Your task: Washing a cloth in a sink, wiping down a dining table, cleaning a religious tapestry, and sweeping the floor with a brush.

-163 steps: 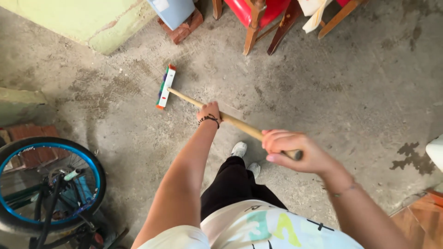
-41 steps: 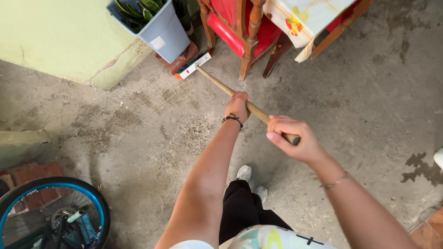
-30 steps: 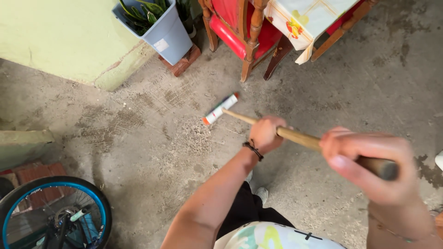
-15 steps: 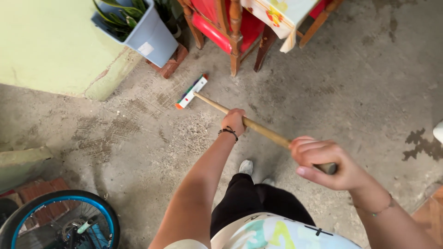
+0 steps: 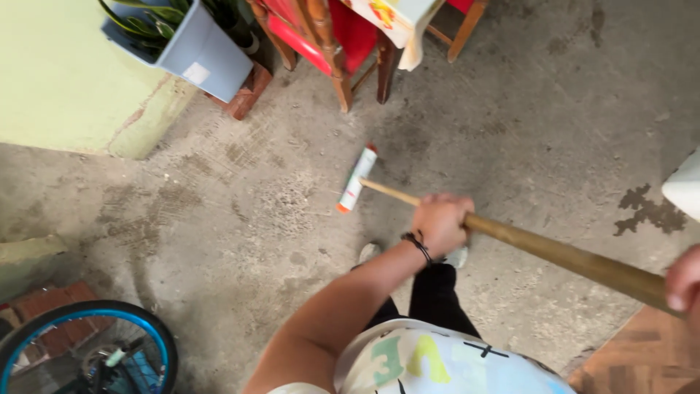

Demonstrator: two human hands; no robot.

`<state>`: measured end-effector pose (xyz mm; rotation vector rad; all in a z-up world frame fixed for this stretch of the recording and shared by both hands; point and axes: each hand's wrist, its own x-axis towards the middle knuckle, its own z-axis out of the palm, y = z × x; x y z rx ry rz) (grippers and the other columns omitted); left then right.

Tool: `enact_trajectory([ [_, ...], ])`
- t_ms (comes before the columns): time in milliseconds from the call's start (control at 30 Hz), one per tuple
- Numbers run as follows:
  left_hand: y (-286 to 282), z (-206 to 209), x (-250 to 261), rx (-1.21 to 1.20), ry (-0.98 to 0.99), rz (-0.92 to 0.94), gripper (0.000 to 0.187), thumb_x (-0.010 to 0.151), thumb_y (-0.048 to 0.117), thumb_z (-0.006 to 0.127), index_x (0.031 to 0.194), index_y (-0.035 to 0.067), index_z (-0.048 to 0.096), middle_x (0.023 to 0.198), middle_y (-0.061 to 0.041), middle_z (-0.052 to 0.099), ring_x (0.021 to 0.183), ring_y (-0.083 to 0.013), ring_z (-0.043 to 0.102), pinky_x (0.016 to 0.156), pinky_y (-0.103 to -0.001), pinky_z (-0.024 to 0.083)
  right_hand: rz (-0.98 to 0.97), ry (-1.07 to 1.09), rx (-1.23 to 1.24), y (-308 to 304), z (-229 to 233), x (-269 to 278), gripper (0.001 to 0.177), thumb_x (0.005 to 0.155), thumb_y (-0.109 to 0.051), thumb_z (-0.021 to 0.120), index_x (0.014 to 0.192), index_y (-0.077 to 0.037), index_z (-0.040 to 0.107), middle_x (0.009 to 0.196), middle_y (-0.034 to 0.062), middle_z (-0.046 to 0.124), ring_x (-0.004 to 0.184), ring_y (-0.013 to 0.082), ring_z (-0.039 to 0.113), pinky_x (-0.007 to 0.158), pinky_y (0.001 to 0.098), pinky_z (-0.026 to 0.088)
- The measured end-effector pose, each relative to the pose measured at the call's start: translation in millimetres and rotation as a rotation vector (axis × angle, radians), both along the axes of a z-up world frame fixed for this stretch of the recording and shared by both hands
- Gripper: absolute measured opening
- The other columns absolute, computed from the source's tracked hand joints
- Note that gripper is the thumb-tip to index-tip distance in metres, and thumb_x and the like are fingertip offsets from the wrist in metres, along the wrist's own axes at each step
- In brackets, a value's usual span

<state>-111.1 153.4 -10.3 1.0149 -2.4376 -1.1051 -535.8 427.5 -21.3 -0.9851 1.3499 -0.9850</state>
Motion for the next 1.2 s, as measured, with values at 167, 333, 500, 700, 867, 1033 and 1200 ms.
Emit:
enact_trajectory([
  [167,-52,-77,-31,-0.058,-0.04,0.087,0.014,0.072,0.017,0.075,0.083,0.014,0.068,0.089,-0.009,0.071,0.096,-0.0341,0.067,0.084,-0.046,0.053,0.394,0.322,-0.525,-159,209,169,0.006,0.084,-0.01,0.063,0.081,-0.013,0.067,0.078,-0.0009,0.065,0.084,0.0178,0.064,0.083,0.0349,0.055],
  [333,-56,-149,-73,-0.024,-0.023,0.108,0.014,0.068,0.014,0.075,0.079,0.01,0.066,0.089,-0.012,0.071,0.097,-0.0346,0.068,0.084,-0.044,0.056,0.265,0.17,-0.583,-163,185,157,0.025,0.086,-0.006,0.067,0.062,-0.007,0.059,0.062,0.0049,0.06,0.066,0.0163,0.061,0.083,0.0432,0.053],
  [500,2,-75,-152,0.063,-0.149,-0.017,0.014,0.073,0.023,0.078,0.083,0.015,0.071,0.09,-0.01,0.071,0.095,-0.0339,0.067,0.083,-0.047,0.054,0.405,0.234,-0.492,-132,245,75,0.026,0.089,-0.01,0.064,0.064,-0.01,0.062,0.06,0.0011,0.06,0.065,0.0132,0.059,0.087,0.0438,0.05],
  [700,9,-23,-199,0.039,-0.201,-0.106,0.008,0.081,0.028,0.071,0.085,0.023,0.077,0.092,-0.004,0.075,0.102,-0.0264,0.068,0.092,-0.044,0.049,0.372,-0.041,-0.611,-98,221,-9,0.027,0.09,-0.023,0.064,0.066,-0.019,0.052,0.062,-0.0067,0.052,0.068,0.0115,0.056,0.092,0.0391,0.052],
  [867,-21,-93,-204,-0.042,-0.281,0.009,0.017,0.075,0.03,0.075,0.089,0.021,0.079,0.099,-0.007,0.075,0.103,-0.0295,0.067,0.094,-0.044,0.052,0.048,0.129,-0.561,-121,219,36,0.016,0.086,-0.006,0.064,0.07,-0.007,0.059,0.071,0.0043,0.061,0.067,0.018,0.059,0.093,0.0459,0.053],
  [1033,-3,-116,-236,0.013,-0.333,-0.016,0.019,0.081,0.032,0.07,0.086,0.014,0.074,0.096,-0.011,0.071,0.098,-0.0338,0.067,0.089,-0.047,0.054,0.222,0.131,-0.563,-88,150,-9,0.017,0.088,-0.004,0.075,0.091,-0.01,0.06,0.076,0.0039,0.061,0.074,0.016,0.061,0.091,0.0468,0.056],
  [1200,39,-67,-298,0.13,-0.253,-0.133,0.028,0.09,0.043,0.069,0.078,0.018,0.074,0.083,-0.005,0.073,0.095,-0.0275,0.068,0.094,-0.046,0.051,0.299,0.159,-0.669,-78,216,-70,0.008,0.092,-0.014,0.058,0.099,-0.014,0.062,0.079,-0.0029,0.062,0.074,0.011,0.065,0.092,0.0436,0.052],
])
